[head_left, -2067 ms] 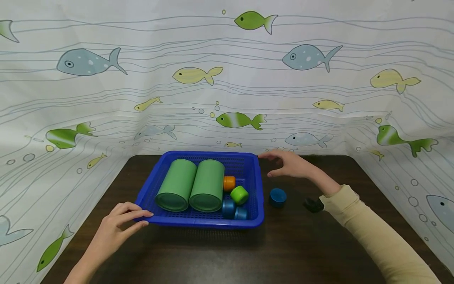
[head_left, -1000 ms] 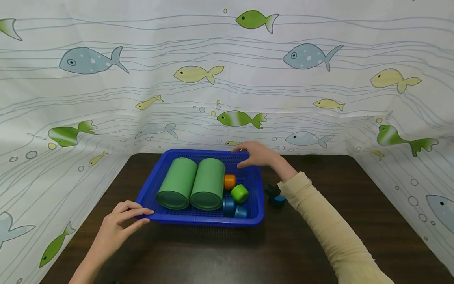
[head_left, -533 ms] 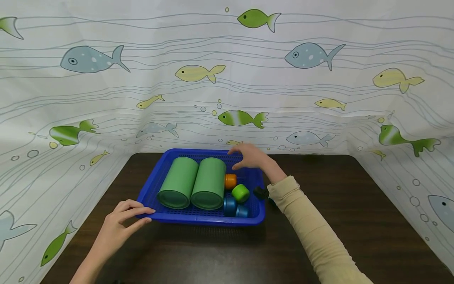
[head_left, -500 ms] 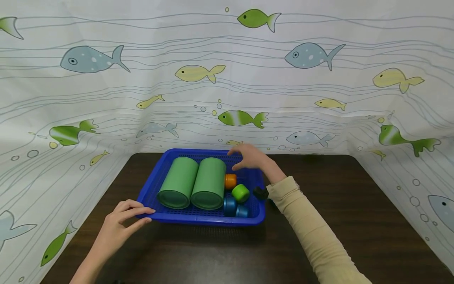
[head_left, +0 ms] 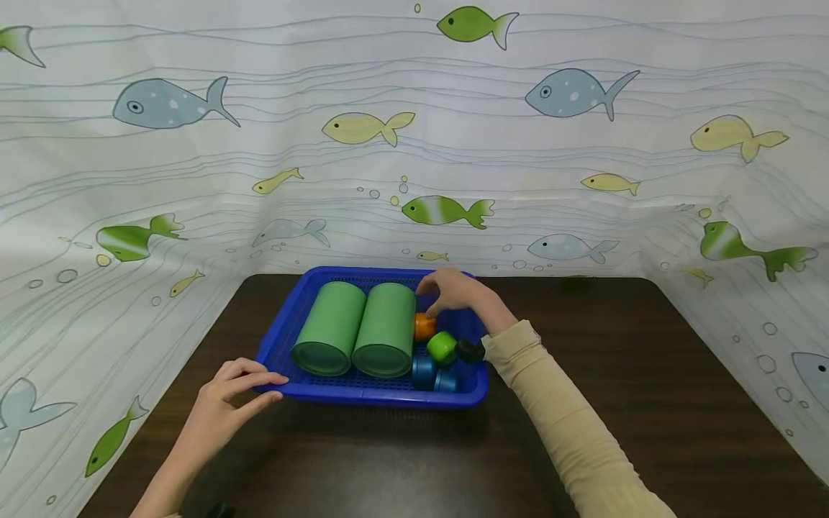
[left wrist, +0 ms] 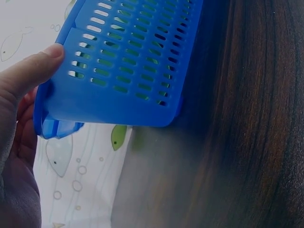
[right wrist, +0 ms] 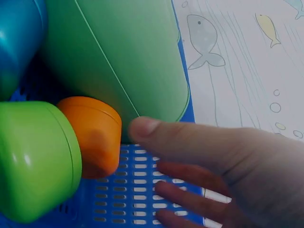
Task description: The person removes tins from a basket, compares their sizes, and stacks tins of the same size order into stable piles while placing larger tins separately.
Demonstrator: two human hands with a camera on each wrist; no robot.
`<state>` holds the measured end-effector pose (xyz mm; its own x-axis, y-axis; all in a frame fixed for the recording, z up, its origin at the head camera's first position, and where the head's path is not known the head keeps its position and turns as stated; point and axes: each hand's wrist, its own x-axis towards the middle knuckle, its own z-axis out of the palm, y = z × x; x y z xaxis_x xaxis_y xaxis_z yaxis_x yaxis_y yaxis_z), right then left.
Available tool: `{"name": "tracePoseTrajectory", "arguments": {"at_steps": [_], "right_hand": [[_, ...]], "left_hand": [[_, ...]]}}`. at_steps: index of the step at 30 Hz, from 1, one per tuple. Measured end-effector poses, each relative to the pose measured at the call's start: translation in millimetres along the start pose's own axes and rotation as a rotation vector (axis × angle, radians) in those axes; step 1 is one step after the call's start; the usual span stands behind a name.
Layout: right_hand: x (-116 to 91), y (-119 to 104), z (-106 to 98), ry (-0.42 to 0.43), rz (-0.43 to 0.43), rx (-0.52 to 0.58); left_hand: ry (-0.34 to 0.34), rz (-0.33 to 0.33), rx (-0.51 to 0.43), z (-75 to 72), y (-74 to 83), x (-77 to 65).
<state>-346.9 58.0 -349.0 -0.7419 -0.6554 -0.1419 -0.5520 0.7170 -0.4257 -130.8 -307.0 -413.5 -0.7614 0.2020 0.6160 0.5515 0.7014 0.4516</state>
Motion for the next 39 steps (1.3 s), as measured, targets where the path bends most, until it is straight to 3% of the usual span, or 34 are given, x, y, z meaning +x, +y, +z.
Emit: {"name": "tracePoseTrajectory", "arguments": {"at_steps": [10,20,30,39], "right_hand": [[3,0,3,-0.203,0.086,-0.067],[12,7,7,-0.286,0.087,-0.024],[21,9,20,-0.307,0.096,0.009],[20,7,17,-0.271,0.101,-0.003]], "left_hand": [[0.018,0.050,-0.018,2.6,-0.8,7.7],[0.005,0.030,-0.002,2.8,-1.4,8.1],[-0.010,0.020,0.003,1.8,-2.7,0.2],[0.002,0.031,0.001,0.9,-1.0,2.6]]}}
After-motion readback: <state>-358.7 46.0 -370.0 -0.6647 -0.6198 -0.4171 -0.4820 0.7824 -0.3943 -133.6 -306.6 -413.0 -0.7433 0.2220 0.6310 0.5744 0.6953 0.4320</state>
